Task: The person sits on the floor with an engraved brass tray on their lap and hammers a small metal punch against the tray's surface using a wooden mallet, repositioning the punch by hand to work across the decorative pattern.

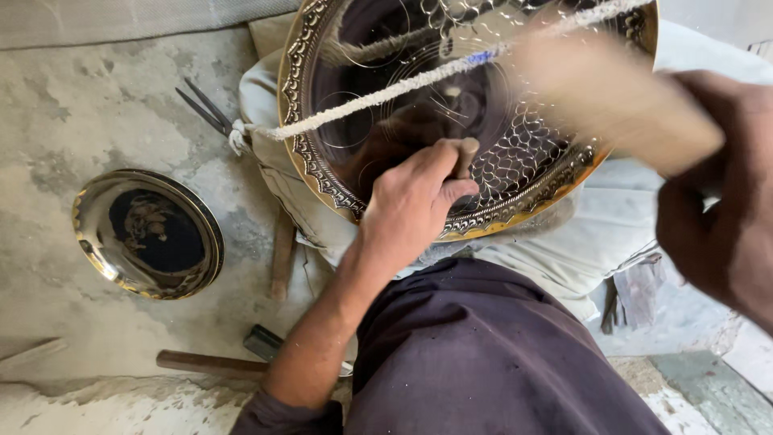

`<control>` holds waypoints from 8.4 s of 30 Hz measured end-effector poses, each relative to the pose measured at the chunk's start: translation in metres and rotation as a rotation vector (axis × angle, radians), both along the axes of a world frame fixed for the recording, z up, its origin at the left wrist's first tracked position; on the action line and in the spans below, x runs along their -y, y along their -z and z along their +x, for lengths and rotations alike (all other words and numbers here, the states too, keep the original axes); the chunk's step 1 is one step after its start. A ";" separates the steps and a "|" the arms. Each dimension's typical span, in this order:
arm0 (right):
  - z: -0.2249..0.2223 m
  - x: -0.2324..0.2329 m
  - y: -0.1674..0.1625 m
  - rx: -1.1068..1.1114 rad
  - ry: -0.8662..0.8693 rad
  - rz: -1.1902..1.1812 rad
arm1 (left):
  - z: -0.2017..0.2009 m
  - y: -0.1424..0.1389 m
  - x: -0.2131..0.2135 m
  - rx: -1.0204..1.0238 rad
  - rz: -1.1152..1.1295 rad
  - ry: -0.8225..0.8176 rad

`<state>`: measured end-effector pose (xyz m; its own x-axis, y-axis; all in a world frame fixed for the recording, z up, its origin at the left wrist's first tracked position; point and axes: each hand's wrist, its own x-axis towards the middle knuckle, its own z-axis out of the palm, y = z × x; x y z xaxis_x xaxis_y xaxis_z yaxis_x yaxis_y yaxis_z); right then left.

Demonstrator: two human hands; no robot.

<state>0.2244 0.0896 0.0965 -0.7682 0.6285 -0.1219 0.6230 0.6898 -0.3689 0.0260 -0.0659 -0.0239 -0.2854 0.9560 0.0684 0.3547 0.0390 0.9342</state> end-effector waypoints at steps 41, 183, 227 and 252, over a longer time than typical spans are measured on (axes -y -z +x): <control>0.123 0.173 0.116 -0.039 0.623 0.080 | -0.005 -0.011 -0.057 -0.288 -0.069 0.852; 0.102 0.128 0.093 -0.277 0.671 -0.130 | -0.019 -0.019 -0.056 -0.321 -0.049 0.711; -0.019 0.016 -0.013 -0.013 -0.177 0.138 | 0.047 0.009 0.039 0.041 -0.127 -0.548; -0.019 0.005 -0.016 -0.001 -0.200 0.153 | 0.013 0.007 0.015 -0.137 -0.037 -0.161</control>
